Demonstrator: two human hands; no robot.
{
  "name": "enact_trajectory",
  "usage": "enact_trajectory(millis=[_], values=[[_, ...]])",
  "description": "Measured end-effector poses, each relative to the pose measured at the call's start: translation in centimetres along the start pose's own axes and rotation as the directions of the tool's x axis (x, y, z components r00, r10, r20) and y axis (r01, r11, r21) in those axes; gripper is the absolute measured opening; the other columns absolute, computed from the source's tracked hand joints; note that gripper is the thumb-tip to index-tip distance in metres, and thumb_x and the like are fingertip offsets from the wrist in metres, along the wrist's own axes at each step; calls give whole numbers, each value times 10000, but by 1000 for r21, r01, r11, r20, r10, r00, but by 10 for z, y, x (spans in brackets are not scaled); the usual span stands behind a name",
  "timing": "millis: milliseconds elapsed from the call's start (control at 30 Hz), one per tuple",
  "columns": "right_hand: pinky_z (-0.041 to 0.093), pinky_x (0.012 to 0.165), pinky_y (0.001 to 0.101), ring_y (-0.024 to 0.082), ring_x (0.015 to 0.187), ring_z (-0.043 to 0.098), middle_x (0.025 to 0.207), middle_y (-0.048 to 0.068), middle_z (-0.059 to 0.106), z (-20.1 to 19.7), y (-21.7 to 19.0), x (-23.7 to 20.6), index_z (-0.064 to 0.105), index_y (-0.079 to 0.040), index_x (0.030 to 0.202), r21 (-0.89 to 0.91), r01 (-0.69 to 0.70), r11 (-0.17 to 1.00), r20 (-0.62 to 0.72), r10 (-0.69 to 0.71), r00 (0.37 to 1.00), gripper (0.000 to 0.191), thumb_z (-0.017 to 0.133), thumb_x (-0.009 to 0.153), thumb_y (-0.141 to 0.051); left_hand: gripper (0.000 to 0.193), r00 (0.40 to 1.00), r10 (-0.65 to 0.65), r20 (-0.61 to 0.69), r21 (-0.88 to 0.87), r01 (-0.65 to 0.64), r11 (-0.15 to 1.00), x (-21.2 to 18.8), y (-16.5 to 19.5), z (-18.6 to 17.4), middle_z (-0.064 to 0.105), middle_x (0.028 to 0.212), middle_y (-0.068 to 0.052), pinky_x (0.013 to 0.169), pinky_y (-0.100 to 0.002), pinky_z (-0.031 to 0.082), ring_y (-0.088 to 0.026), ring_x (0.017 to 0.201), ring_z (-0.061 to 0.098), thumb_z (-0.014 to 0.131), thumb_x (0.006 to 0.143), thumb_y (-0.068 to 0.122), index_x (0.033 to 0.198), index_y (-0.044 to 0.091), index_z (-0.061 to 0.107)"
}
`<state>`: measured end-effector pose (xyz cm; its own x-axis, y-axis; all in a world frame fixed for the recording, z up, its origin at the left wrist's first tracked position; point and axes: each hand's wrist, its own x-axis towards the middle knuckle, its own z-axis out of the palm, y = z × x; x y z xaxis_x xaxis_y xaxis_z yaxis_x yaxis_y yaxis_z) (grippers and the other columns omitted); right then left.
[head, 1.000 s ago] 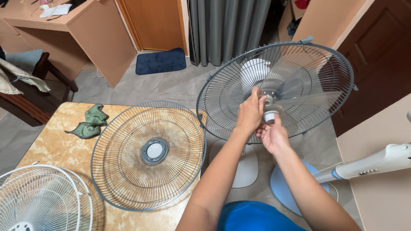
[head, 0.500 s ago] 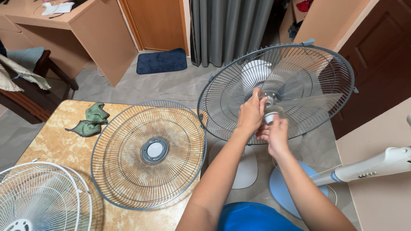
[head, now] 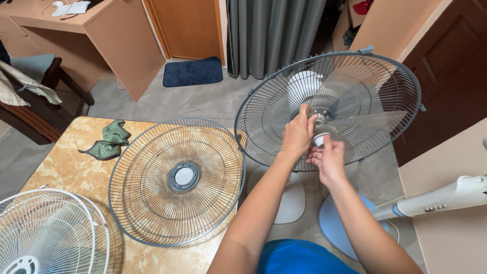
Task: The person disassembles the front guard, blades, and rear guard from a white pedestal fan, lays the parts on a table, then reassembles the fan by refitting the blades, tightening the hub cap, and clipping the guard back on. They then adjust and reassemble a second gray pedestal fan, refitting its blades and hub cap.
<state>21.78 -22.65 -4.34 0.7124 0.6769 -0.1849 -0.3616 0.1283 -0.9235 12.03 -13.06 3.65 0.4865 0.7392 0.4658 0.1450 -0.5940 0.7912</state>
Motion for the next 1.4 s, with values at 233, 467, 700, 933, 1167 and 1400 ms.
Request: enact_trajectory(millis=[233,467,700,933,1167,1400], values=[[522,639,295,179,735,603,914,91,645,-42,20,11,517,-68,1101,367,-406,837,341,285,896,372,521,1093,-441,258,998,-37,-52,-131,30,991,-4,-10,3,735,1012,-227,778,-544,535,-479,943,690,538,1054,281,1230,103,476],[538,723,321,211,814,635,1050,120,665,-54,-24,-27,497,-207,1268,254,-175,951,120,149,982,268,467,1012,-280,445,1000,-30,3,-316,30,948,-11,-25,-2,738,1072,-170,939,-460,550,-378,1045,731,571,1034,271,1380,52,397],[497,658,378,270,801,594,1018,187,647,-91,-59,2,493,-13,1227,241,-142,960,157,106,982,346,612,1094,-309,1277,957,282,-64,108,-274,956,-24,-29,-8,736,1082,-131,1218,-641,98,-328,1155,666,909,643,447,1523,-88,154],[491,943,462,319,1076,608,1180,146,657,-63,-83,-8,570,-60,1330,-793,604,82,419,-646,638,361,589,972,-17,1270,988,154,-20,173,-148,974,-27,-33,-1,748,957,-73,1280,-605,147,-283,1064,708,899,674,516,1526,-76,167],[497,835,432,325,982,616,1120,81,706,-26,-115,-18,736,-120,1196,-788,534,-306,612,-485,625,664,803,688,-542,1208,983,177,-41,221,-164,961,-25,-41,1,743,977,-88,1236,-530,250,-284,1084,702,912,671,503,1487,-66,228],[531,832,413,277,932,642,997,51,765,-15,-106,1,794,-102,1081,-782,519,-345,623,-454,637,604,783,722,-588,1166,970,234,-59,249,-213,945,-27,-46,1,740,1002,-92,1208,-505,284,-283,1130,685,913,676,487,1452,-91,263]])
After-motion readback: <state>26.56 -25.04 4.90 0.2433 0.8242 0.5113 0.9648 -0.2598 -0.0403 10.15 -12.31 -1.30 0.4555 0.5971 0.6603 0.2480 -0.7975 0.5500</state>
